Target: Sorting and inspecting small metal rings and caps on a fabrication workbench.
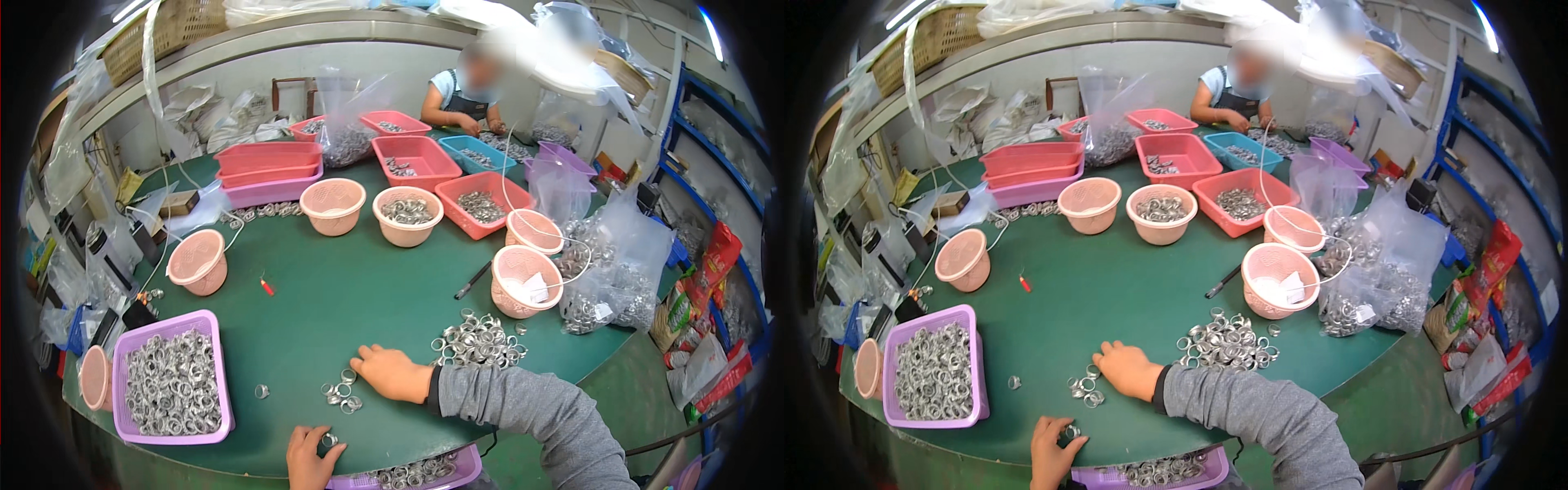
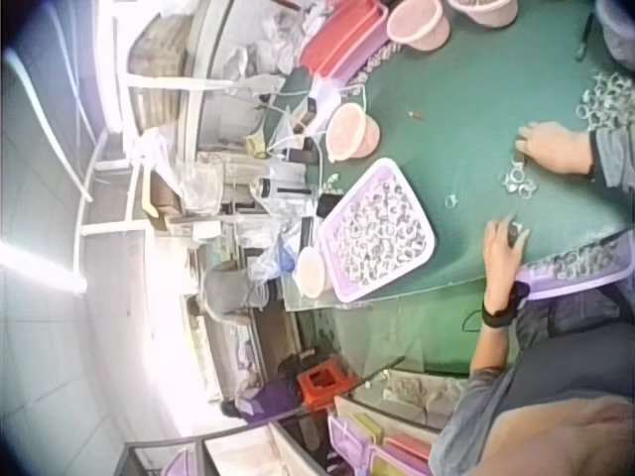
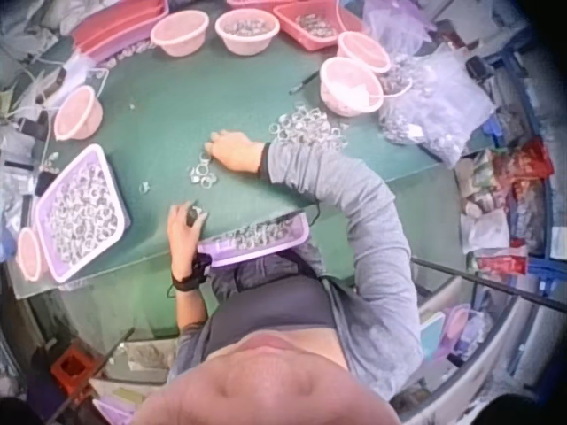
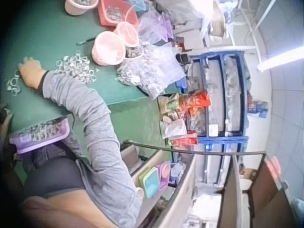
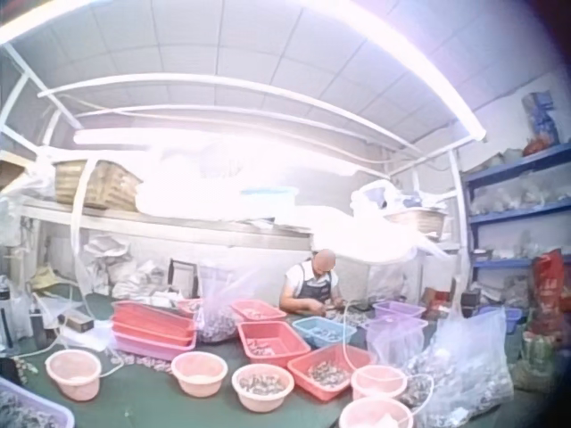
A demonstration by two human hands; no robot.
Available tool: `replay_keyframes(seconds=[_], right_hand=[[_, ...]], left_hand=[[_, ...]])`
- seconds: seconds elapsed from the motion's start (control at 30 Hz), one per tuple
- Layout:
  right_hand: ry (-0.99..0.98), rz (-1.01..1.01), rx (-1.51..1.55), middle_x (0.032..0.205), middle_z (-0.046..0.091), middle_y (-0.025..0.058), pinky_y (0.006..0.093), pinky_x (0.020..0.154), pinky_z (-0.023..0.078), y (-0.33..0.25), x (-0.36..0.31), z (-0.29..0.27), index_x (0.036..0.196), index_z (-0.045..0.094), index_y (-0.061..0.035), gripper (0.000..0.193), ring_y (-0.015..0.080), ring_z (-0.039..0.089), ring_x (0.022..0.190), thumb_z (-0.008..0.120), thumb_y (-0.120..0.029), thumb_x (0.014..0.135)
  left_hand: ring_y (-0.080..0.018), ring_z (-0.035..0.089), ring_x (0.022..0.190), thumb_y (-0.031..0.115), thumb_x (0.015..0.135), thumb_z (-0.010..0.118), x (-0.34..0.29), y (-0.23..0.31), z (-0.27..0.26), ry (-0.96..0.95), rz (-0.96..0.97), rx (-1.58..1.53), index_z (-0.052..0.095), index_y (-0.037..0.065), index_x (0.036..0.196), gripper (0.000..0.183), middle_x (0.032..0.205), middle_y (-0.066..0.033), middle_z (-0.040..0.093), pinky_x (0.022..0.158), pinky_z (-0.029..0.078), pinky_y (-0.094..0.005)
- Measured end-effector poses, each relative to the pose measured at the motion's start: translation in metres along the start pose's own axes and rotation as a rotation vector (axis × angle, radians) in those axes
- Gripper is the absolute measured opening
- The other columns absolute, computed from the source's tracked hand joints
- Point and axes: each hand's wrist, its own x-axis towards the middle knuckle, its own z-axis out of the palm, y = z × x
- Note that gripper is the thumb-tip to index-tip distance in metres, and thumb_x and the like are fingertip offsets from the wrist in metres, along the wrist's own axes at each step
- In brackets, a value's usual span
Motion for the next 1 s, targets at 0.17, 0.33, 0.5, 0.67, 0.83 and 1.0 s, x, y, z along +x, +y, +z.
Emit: replay_keyframes(seconds=[0.17,0.33,0.5,0.67,0.83,1.0], right_hand=[[-0.109,-0.044,0.002,0.094,0.049,0.0156,0.0390,0.071,0.048,-0.003,-0.024,-0.014,0.100,0.048,0.0001,0.032,0.0329,0.052,0.085,0.052,0.000,0.068],[-0.013,-0.172,0.121,0.092,0.047,0.0172,0.0391,0.069,0.048,-0.001,-0.045,-0.013,0.099,0.046,0.0014,0.033,0.0329,0.051,0.088,0.055,-0.001,0.067],[0.001,-0.058,0.009,0.088,0.050,0.0159,0.0384,0.066,0.049,-0.004,-0.052,-0.003,0.091,0.049,0.0023,0.023,0.0310,0.055,0.082,0.052,-0.001,0.068],[-0.023,-0.096,-0.027,0.086,0.052,0.0179,0.0389,0.064,0.049,-0.006,-0.058,-0.016,0.087,0.049,0.0029,0.020,0.0320,0.056,0.077,0.051,-0.002,0.068],[0.154,-0.066,0.673,0.095,0.055,0.0121,0.0338,0.070,0.049,-0.015,-0.094,-0.044,0.104,0.050,-0.0035,0.032,0.0250,0.058,0.083,0.060,-0.008,0.074],[0.344,0.035,1.036,0.102,0.056,0.0108,0.0291,0.078,0.048,-0.032,-0.132,-0.055,0.103,0.053,-0.0003,0.032,0.0184,0.059,0.089,0.064,-0.005,0.074]], left_hand=[[-0.0302,0.051,0.077,0.009,0.069,0.064,-0.003,-0.009,-0.007,-0.034,0.059,0.013,0.056,0.001,0.096,0.029,0.083,-0.0147,0.051,0.068,0.041,-0.0354],[-0.0242,0.054,0.073,0.007,0.072,0.064,-0.006,-0.009,-0.005,0.031,0.071,0.046,0.058,0.000,0.090,0.021,0.080,-0.0113,0.054,0.065,0.043,-0.0310],[-0.0189,0.051,0.068,0.002,0.061,0.068,-0.007,-0.001,0.005,0.064,-0.038,-0.094,0.060,0.002,0.086,0.027,0.078,-0.0084,0.052,0.061,0.042,-0.0278],[-0.0168,0.052,0.069,0.000,0.060,0.068,-0.008,0.020,0.006,0.040,0.011,-0.133,0.060,0.001,0.087,0.028,0.078,-0.0087,0.055,0.062,0.042,-0.0262],[-0.0168,0.055,0.076,0.000,0.061,0.070,-0.002,0.035,0.017,0.067,0.036,-0.377,0.059,0.000,0.092,0.033,0.084,-0.0092,0.058,0.069,0.044,-0.0266],[-0.0153,0.058,0.077,0.003,0.065,0.072,0.018,0.066,0.032,-0.028,0.075,-0.761,0.060,0.001,0.093,0.031,0.086,-0.0093,0.061,0.070,0.046,-0.0259]])
